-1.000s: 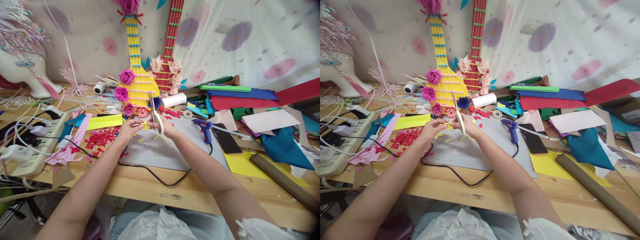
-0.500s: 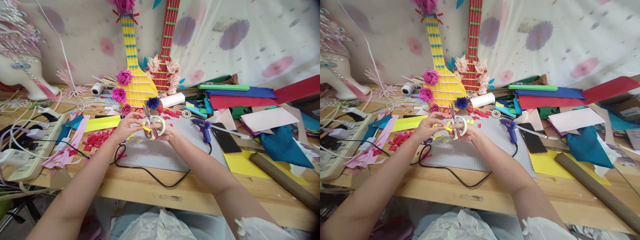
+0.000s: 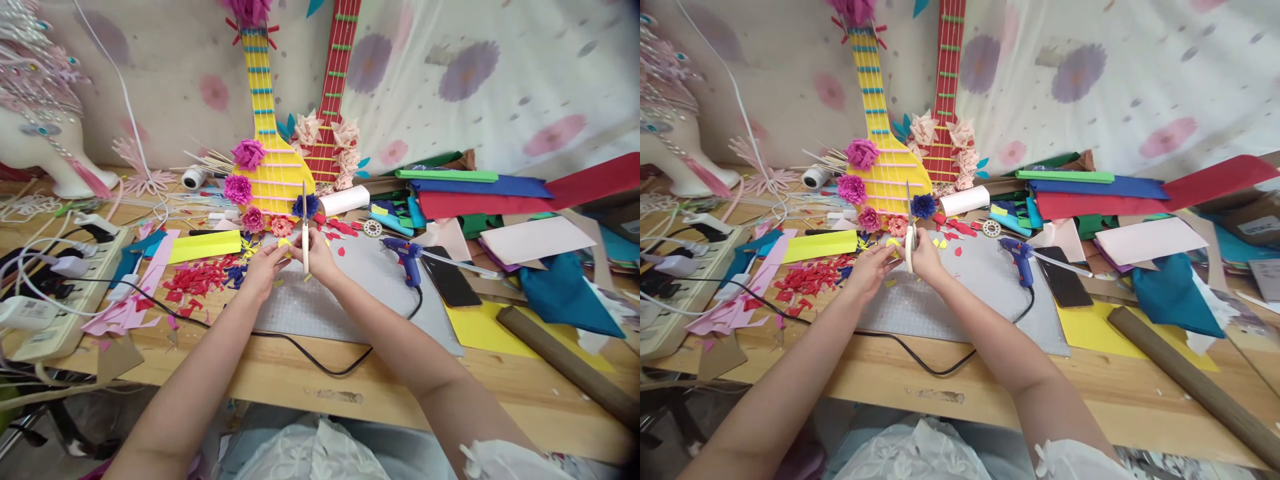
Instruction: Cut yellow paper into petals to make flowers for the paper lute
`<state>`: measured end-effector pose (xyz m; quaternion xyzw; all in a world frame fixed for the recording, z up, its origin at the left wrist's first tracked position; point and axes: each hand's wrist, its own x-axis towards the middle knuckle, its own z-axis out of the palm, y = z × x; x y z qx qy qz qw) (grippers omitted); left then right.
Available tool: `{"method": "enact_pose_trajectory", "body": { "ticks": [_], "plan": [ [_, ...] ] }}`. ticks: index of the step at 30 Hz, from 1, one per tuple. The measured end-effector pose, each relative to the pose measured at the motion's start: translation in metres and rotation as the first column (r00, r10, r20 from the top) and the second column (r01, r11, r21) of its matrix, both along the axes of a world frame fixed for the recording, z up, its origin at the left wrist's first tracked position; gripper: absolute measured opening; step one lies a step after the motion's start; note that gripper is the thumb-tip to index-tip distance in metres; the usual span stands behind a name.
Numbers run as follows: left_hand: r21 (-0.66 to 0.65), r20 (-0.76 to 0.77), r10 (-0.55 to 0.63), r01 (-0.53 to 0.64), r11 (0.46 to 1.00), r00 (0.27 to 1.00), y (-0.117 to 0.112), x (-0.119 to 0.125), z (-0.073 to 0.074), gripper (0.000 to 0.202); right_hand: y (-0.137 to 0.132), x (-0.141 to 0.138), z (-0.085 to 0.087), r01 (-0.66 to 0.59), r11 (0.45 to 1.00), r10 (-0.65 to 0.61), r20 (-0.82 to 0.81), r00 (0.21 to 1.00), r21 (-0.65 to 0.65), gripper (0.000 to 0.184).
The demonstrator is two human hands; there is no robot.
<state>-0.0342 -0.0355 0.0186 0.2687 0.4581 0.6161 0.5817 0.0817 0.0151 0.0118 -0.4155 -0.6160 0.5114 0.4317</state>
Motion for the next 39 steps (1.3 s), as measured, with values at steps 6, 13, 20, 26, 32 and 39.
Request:
{"method": "enact_pose_trajectory", "body": {
  "ticks": [6, 13, 20, 26, 32, 39],
  "plan": [
    [-0.087, 0.016, 0.135, -0.133, 0.987, 0.991, 0.002, 0.003, -0.001, 0.031, -0.002, 0.001, 0.002, 0.044, 0.998, -0.050, 0.115, 0.992, 0.052, 0.038],
    [-0.104, -0.049, 0.232, -0.236, 0.966, 0.971, 0.001, 0.002, 0.003, 0.030, -0.004, -0.005, 0.000, 0.070, 0.994, -0.083, 0.162, 0.983, 0.082, 0.035],
    [-0.127, -0.050, 0.240, -0.244, 0.961, 0.970, -0.001, -0.002, 0.006, 0.028, -0.001, -0.012, -0.001, 0.071, 0.994, -0.084, 0.173, 0.981, 0.084, 0.036],
    [-0.126, -0.013, 0.316, -0.315, 0.941, 0.949, 0.002, -0.004, 0.006, 0.017, 0.003, -0.007, 0.005, -0.072, 0.997, 0.072, 0.024, 0.997, -0.010, 0.041],
    [-0.093, 0.226, 0.409, -0.399, 0.912, 0.884, 0.011, -0.018, 0.013, 0.009, -0.001, 0.015, 0.022, -0.329, 0.932, 0.349, 0.133, 0.928, -0.149, 0.037],
    [-0.104, 0.367, 0.519, -0.521, 0.847, 0.772, 0.023, -0.021, 0.029, 0.010, -0.008, 0.020, 0.028, -0.581, 0.798, 0.603, 0.228, 0.765, -0.162, 0.036]
  ]
}}
